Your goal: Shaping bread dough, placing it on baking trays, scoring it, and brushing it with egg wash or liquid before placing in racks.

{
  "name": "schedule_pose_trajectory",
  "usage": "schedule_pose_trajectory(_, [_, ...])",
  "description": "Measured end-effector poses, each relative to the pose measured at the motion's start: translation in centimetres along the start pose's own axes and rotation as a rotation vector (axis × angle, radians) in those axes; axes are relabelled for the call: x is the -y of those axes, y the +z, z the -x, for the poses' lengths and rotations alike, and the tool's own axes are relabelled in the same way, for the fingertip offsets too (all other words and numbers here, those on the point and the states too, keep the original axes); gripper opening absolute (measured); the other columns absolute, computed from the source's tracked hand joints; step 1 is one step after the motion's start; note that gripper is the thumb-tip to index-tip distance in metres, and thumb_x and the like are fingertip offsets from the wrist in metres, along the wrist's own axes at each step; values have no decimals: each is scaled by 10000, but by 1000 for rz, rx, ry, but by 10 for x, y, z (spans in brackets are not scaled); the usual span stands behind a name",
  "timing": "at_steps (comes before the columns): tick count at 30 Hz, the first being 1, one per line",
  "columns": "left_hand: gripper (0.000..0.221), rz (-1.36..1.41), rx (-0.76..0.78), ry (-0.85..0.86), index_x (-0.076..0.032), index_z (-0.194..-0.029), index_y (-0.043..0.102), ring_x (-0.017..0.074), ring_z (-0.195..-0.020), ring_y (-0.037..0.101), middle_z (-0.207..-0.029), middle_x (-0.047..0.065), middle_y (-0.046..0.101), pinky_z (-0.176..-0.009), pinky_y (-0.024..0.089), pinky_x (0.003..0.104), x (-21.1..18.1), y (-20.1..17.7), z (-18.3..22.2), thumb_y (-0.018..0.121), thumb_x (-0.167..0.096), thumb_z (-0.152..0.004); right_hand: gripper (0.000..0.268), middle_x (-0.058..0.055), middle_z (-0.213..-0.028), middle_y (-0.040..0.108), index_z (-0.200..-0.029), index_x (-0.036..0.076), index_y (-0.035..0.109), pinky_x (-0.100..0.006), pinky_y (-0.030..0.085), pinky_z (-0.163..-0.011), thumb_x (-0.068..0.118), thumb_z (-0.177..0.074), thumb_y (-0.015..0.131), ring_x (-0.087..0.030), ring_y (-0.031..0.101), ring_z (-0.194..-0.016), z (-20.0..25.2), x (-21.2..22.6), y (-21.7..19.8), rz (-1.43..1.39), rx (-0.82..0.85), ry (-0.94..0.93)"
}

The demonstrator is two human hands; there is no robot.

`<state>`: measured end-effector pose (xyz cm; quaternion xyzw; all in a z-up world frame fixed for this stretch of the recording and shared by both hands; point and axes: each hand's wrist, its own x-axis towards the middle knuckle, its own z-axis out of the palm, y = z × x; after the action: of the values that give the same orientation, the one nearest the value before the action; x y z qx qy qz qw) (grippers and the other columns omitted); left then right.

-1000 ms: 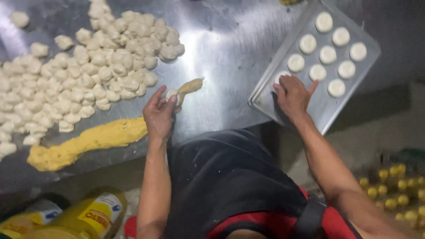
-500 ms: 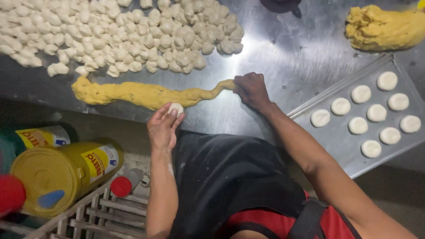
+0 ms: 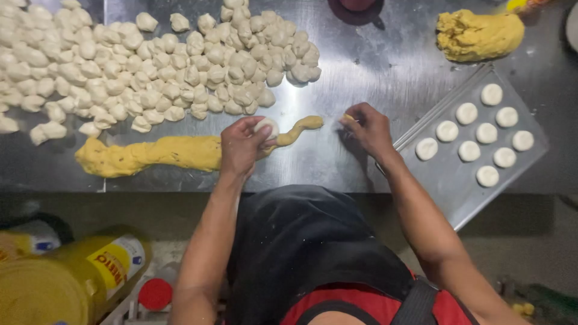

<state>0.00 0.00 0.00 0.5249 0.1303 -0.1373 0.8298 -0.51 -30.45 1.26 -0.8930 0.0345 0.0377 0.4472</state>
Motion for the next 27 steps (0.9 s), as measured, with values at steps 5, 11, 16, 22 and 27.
schedule_pose_trajectory(5, [266, -93, 130, -53, 54, -1170, 701, 169, -859, 739, -1040, 138, 753, -726, 653, 297, 20, 32, -41, 734, -84, -944, 353, -70, -1067, 736, -1271, -12, 667, -305, 618, -859, 79, -937, 734, -171, 735, -980, 30, 45, -4, -494, -38, 124])
schedule_pose_trajectory(11, [411, -71, 498, 10, -23, -1316, 678, 102, -938, 709, -1103, 71, 756, -785, 609, 242, 1, 85, -30, 774, -130, -931, 290, -61, -1116, 666, -1242, -7, 730, -272, 609, -785, 64, -961, 741, -135, 710, -933, 41, 76, 17, -273, -288, -98])
schedule_pose_trajectory(16, [379, -16, 615, -148, 0, -1242, 709, 142, -865, 722, -1027, 91, 749, -706, 637, 268, -23, 94, -26, 784, -163, -908, 275, -60, -1090, 658, -1133, 74, 749, -247, 575, -733, 57, -860, 779, -118, 675, -909, 41, 95, -12, -523, -213, 54])
schedule_pose_trajectory(22, [301, -353, 564, 14, 48, -1115, 762, 189, -799, 734, -1021, 97, 618, -607, 669, 283, 12, 114, -27, 815, -113, -867, 132, -66, -932, 649, -1041, 46, 787, -288, 519, -635, 64, -914, 818, -140, 637, -748, 59, 82, -22, -121, -288, 4])
schedule_pose_trajectory(27, [192, -243, 490, 129, -13, -1126, 753, 169, -893, 748, -1121, 92, 558, -704, 650, 289, 41, 139, -26, 688, -34, -947, 327, -126, -1006, 662, -1157, 7, 738, -331, 556, -698, 47, -841, 809, -208, 670, -818, 55, 80, -55, 249, -239, -392])
